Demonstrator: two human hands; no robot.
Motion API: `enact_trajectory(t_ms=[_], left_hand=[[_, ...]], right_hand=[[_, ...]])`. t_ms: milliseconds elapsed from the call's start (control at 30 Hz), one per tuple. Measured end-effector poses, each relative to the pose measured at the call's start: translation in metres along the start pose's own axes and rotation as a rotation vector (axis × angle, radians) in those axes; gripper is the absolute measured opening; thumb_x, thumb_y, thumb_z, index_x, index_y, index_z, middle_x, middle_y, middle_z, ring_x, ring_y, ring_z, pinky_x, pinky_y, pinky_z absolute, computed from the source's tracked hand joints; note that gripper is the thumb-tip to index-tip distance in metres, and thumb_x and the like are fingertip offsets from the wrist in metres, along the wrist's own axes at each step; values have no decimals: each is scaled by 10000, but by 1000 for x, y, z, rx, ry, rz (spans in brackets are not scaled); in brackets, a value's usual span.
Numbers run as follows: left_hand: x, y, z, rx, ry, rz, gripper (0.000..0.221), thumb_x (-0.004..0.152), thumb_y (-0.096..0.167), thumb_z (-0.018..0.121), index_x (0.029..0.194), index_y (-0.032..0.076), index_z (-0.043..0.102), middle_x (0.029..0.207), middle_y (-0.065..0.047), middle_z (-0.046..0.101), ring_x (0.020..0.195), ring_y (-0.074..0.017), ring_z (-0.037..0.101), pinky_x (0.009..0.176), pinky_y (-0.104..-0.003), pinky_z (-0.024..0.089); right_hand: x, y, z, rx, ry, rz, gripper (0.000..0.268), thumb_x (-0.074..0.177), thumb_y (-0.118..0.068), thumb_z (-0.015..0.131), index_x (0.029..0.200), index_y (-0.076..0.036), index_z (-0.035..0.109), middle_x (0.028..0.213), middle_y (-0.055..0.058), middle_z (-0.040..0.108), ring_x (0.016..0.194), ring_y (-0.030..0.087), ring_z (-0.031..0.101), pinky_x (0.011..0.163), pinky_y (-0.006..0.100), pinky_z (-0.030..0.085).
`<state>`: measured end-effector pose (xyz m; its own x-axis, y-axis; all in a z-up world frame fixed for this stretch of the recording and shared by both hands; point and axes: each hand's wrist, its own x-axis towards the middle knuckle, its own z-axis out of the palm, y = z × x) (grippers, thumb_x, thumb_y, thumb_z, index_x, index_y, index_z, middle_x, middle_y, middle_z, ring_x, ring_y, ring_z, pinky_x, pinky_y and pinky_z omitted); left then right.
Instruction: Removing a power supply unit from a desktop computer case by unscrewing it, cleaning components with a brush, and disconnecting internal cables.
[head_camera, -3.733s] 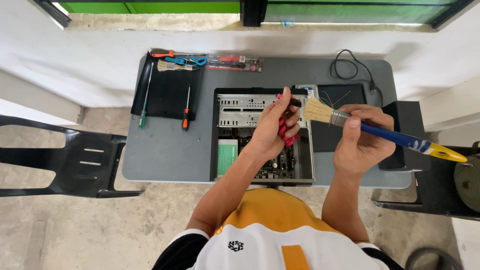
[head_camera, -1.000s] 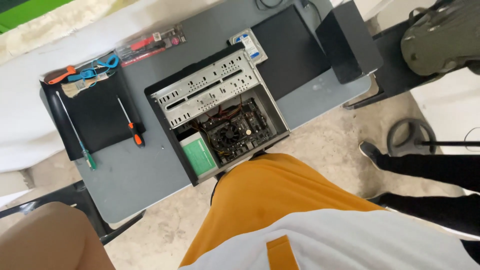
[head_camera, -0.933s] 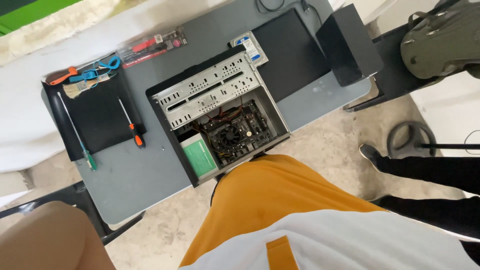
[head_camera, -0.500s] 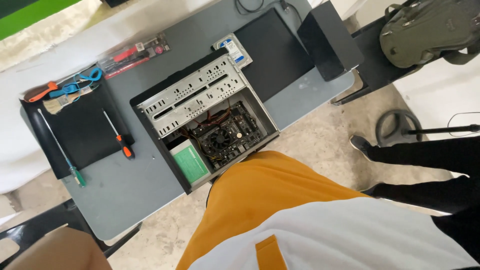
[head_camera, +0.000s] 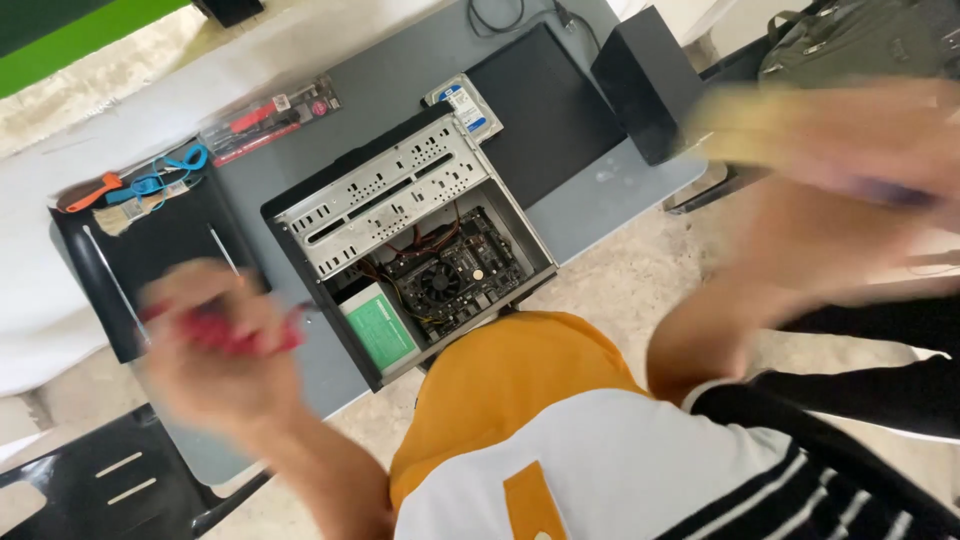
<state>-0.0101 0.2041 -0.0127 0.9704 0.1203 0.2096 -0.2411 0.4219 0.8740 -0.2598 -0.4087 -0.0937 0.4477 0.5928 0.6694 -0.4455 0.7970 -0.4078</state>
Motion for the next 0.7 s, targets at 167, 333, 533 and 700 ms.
enact_trajectory(t_ms=[167,333,533,700], left_hand=[[-18,-149,15,-283,4,-637,272,1170,423,804,1258,166,811,1152,-31,784,936,-183,701,768,-297,572],[-34,-169,26,-203,8,-702,301,1138,362,854,1304,112,819,1119,-59,756,972,-186,689,816,-310,559],[-35,-152,26,-214,-50,-593,139,1145,219,776,1219,101,792,1127,-104,732,939,-171,644,761,-286,500],[-38,-161,18,-227,-51,-551,97,1131,102,790,1221,75,767,1135,-141,729,928,-189,641,738,-306,498]], right_hand=[[229,103,-209,-1380,1107,-182,1350,1110,-879,-110,1272,-39,934,1104,186,766,713,221,818,623,341,749],[271,119,-196,-1314,912,-251,727,1328,-511,509,1164,64,924,1107,229,818,656,260,860,573,376,726],[278,105,-187,-1338,852,-332,211,1258,-118,783,1242,67,883,1199,215,822,806,296,934,700,384,782],[272,107,-192,-1268,836,-370,218,1184,5,838,1380,100,836,1327,240,802,1005,365,969,856,442,827]])
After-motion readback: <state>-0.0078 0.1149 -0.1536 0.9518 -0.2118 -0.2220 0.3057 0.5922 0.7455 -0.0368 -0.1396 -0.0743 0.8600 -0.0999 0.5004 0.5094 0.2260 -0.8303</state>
